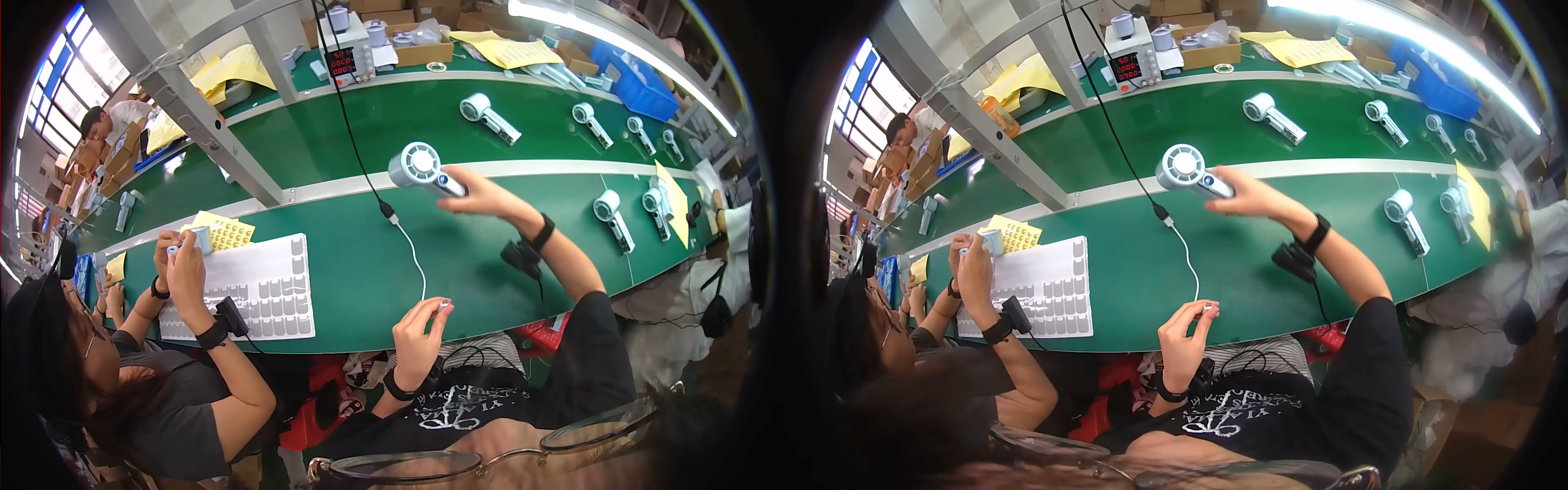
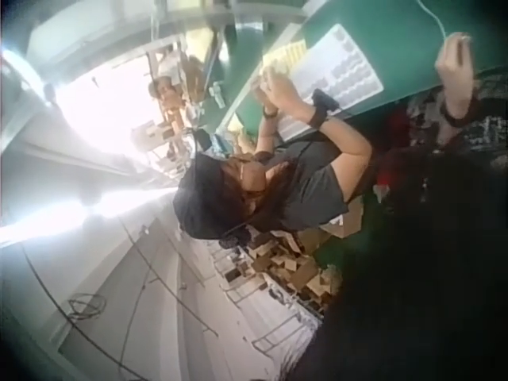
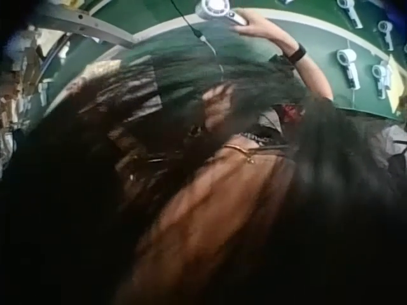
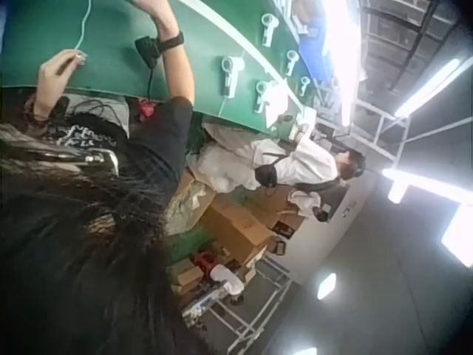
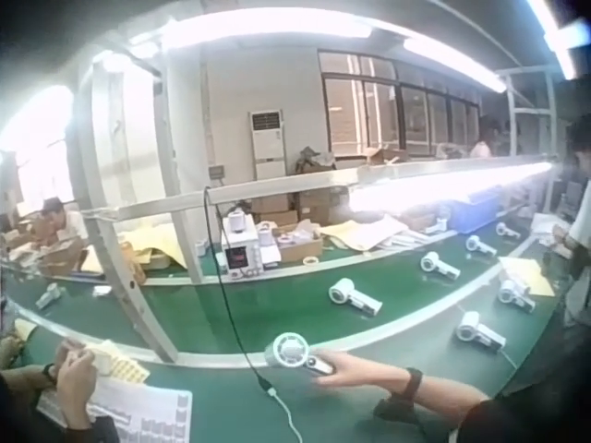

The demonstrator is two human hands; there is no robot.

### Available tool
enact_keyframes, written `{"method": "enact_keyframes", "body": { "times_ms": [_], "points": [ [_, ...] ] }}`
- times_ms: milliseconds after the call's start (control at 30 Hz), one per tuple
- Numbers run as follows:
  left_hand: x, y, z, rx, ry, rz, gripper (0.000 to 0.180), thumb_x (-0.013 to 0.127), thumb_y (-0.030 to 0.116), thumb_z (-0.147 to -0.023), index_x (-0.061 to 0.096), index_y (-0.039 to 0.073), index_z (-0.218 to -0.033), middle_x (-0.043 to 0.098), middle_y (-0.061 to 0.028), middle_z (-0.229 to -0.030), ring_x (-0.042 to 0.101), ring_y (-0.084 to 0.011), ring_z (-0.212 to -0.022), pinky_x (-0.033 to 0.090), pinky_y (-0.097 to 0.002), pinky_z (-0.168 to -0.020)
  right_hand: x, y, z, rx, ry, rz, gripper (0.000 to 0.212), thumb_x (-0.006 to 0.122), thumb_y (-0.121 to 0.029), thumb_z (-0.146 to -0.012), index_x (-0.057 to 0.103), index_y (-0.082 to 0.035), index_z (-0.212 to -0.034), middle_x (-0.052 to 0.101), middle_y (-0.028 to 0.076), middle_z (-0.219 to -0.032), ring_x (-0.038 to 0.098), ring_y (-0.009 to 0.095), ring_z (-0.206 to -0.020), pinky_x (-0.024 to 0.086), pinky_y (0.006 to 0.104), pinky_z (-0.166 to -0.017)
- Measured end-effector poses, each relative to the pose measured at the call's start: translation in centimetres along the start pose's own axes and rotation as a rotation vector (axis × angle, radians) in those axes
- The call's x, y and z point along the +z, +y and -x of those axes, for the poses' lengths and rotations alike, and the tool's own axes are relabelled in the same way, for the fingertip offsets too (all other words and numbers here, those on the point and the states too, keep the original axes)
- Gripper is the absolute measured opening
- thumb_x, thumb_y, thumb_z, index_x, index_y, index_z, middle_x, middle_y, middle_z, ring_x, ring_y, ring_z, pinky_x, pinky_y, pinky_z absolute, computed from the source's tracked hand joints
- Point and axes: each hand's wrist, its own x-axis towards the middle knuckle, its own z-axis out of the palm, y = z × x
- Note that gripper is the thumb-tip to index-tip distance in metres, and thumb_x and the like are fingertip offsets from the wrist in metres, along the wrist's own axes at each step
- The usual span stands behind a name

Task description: The person tests a handheld fan by plugging it into a power cable, pressing its buttons, and turning it over before placing it on the conveyor belt. This process is repeated with several more fans.

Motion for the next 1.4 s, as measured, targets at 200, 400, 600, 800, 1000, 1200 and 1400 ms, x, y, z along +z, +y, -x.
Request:
{"method": "enact_keyframes", "body": {
  "times_ms": [200,400,600,800,1000,1200,1400],
  "points": [
    [0.9,1.4,-0.1,-0.033,-0.163,0.118,0.01,0.056,0.003,-0.093,0.06,-0.006,-0.092,0.065,-0.0125,-0.087,0.065,-0.0191,-0.07,0.05,-0.0289,-0.066,3.8,-4.2,8.7,-0.005,0.024,-0.628,0.048,0.048,-0.024,-0.097,0.032,-0.003,-0.137,0.053,0.008,-0.106,0.055,0.014,-0.089,0.047,0.0301,-0.079],
    [2.7,2.3,-0.6,0.037,-0.188,0.172,0.01,0.052,0.002,-0.095,0.058,-0.007,-0.093,0.064,-0.0124,-0.084,0.065,-0.0182,-0.067,0.05,-0.0291,-0.064,6.4,-4.8,10.5,-0.052,0.162,-1.054,0.053,0.047,-0.03,-0.096,0.031,-0.001,-0.137,0.05,0.012,-0.112,0.054,0.018,-0.094,0.047,0.0331,-0.083],
    [3.8,2.5,-0.4,-0.014,-0.088,0.194,0.012,0.052,0.002,-0.095,0.058,-0.007,-0.09,0.062,-0.0095,-0.071,0.061,-0.0152,-0.061,0.047,-0.0271,-0.058,8.6,-5.8,10.8,-0.018,0.2,-1.43,0.035,0.041,-0.021,-0.097,0.037,-0.002,-0.126,0.051,0.011,-0.107,0.054,0.018,-0.093,0.047,0.0316,-0.083],
    [3.8,1.7,-0.2,-0.058,-0.017,0.099,0.014,0.054,0.003,-0.094,0.06,-0.006,-0.086,0.058,-0.006,-0.06,0.054,-0.0118,-0.052,0.041,-0.0261,-0.048,10.3,-4.7,10.8,0.035,0.341,-1.202,0.045,0.053,-0.013,-0.091,0.033,-0.003,-0.13,0.049,0.01,-0.11,0.052,0.017,-0.094,0.047,0.0322,-0.084],
    [3.6,0.8,0.0,-0.093,-0.03,0.033,0.011,0.055,0.003,-0.092,0.06,-0.005,-0.086,0.057,-0.0072,-0.06,0.054,-0.0144,-0.05,0.04,-0.0279,-0.047,12.1,-3.8,10.7,-0.072,0.487,-0.915,0.043,0.054,0.001,-0.089,0.031,-0.002,-0.125,0.048,0.009,-0.107,0.052,0.013,-0.094,0.047,0.027,-0.08],
    [3.1,1.1,0.1,-0.28,-0.126,0.236,0.009,0.06,0.004,-0.089,0.059,-0.004,-0.085,0.061,-0.0103,-0.062,0.059,-0.0185,-0.052,0.045,-0.031,-0.051,11.8,-3.8,11.4,-0.106,0.429,-0.87,0.047,0.053,0.002,-0.088,0.027,-0.003,-0.127,0.046,0.009,-0.11,0.05,0.013,-0.096,0.047,0.0273,-0.08],
    [2.7,0.8,0.1,-0.202,-0.16,0.267,0.008,0.063,0.0,-0.086,0.063,-0.007,-0.09,0.066,-0.0063,-0.073,0.06,-0.0113,-0.064,0.048,-0.0241,-0.061,11.0,-4.8,11.9,-0.115,0.39,-0.873,0.05,0.054,0.003,-0.087,0.026,-0.003,-0.128,0.046,0.01,-0.111,0.051,0.014,-0.098,0.047,0.0281,-0.083]
  ]
}}
